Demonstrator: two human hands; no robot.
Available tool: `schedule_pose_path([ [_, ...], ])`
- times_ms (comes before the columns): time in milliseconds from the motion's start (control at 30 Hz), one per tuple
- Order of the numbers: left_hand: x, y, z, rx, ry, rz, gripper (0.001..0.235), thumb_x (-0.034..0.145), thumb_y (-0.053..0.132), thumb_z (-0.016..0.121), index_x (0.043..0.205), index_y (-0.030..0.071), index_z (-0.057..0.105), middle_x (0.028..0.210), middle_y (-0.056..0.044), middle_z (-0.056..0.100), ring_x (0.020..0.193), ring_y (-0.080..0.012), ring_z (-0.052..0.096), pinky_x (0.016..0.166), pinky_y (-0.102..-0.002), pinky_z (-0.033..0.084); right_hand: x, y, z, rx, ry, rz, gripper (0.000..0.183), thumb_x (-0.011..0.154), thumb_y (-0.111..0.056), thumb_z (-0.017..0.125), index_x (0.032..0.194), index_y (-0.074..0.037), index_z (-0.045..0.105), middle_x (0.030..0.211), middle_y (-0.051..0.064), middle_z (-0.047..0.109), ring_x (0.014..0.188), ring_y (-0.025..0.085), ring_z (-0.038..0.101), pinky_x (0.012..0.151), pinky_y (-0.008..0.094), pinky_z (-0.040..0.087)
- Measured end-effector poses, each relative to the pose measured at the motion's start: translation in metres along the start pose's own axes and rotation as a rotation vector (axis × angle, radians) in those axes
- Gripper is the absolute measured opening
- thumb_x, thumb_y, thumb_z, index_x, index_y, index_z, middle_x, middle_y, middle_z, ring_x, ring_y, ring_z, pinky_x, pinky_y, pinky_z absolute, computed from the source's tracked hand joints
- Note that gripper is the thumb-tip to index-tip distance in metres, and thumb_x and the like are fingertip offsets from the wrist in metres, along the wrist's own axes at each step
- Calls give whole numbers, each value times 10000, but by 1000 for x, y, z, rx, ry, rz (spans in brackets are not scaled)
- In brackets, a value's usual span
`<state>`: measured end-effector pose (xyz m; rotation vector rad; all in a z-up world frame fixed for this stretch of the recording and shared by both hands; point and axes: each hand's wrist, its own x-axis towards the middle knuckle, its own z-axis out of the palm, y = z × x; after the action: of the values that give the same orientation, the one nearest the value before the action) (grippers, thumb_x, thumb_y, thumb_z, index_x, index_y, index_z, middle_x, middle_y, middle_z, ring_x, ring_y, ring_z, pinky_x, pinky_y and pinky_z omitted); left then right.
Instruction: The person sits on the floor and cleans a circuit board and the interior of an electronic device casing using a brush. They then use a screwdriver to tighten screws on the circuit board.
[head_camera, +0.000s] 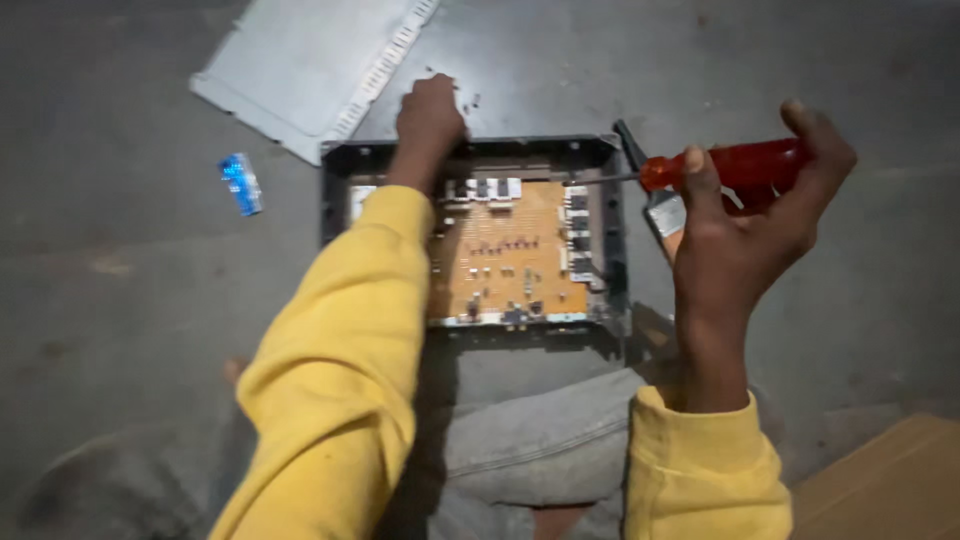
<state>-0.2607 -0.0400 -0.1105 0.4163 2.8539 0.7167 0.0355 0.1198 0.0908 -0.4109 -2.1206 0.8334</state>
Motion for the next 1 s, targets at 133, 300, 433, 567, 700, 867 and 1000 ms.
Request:
schedule_pose_path([
  [133, 4, -13, 15, 68, 45, 45, 227, 851, 126, 723, 1063, 61, 673, 1144, -226, 671, 1045, -442, 667, 836, -504, 565, 3, 19, -10, -30, -12, -3, 561, 1037, 41, 762, 1459, -135, 437, 1470, 63, 490, 1300, 209, 563, 1041, 320, 588],
  [300, -19, 34, -31, 161, 48, 164, 179, 860, 68, 693, 1033, 38, 658, 988, -201, 698, 909, -397, 708, 761, -495, 572, 7, 33, -14, 19, 54, 33, 516, 1057, 47, 791, 1422, -101, 457, 1429, 78, 494, 1310, 225, 553, 1126, 358, 546],
  [433, -111, 67, -63, -347, -130, 108, 116, 927, 76, 669, 1037, 42, 649, 846, -100, 731, 748, -207, 721, 663, -348, 591, 7, 25, -16, 107, 71, 94, 474, 1060, 21, 776, 1405, -100, 474, 1423, 70, 510, 1323, 219, 564, 1152, 358, 528],
  [567, -174, 93, -74, -875, -226, 58, 173, 855, 83, 767, 1023, 61, 734, 920, -72, 764, 815, -151, 711, 698, -295, 593, 2, 9, -24, 165, 48, 88, 453, 1065, 4, 795, 1387, -85, 488, 1387, 72, 520, 1260, 211, 562, 1127, 353, 502],
  [700, -195, 103, -60, -1391, -294, -122, 176, 888, 55, 738, 1058, 11, 729, 966, -118, 745, 869, -202, 721, 799, -319, 632, 2, 4, -25, 274, 59, 109, 463, 1071, 7, 800, 1397, -79, 483, 1392, 65, 501, 1229, 198, 559, 1138, 356, 509],
  [867, -202, 92, -17, -2048, -404, -406, 218, 897, 123, 699, 1015, -57, 662, 916, -177, 706, 883, -307, 754, 837, -407, 632, 1, 7, -18, 377, 30, 160, 464, 1085, -29, 782, 1407, -80, 451, 1395, 55, 496, 1223, 175, 591, 1130, 347, 576],
  [1000, -193, 94, 4, -2185, -364, -528, 278, 941, 222, 736, 960, -34, 628, 931, -181, 692, 903, -304, 739, 861, -378, 650, 4, 5, -16, 311, 14, 148, 466, 1098, -30, 786, 1409, -71, 441, 1386, 64, 490, 1221, 175, 598, 1107, 333, 566],
])
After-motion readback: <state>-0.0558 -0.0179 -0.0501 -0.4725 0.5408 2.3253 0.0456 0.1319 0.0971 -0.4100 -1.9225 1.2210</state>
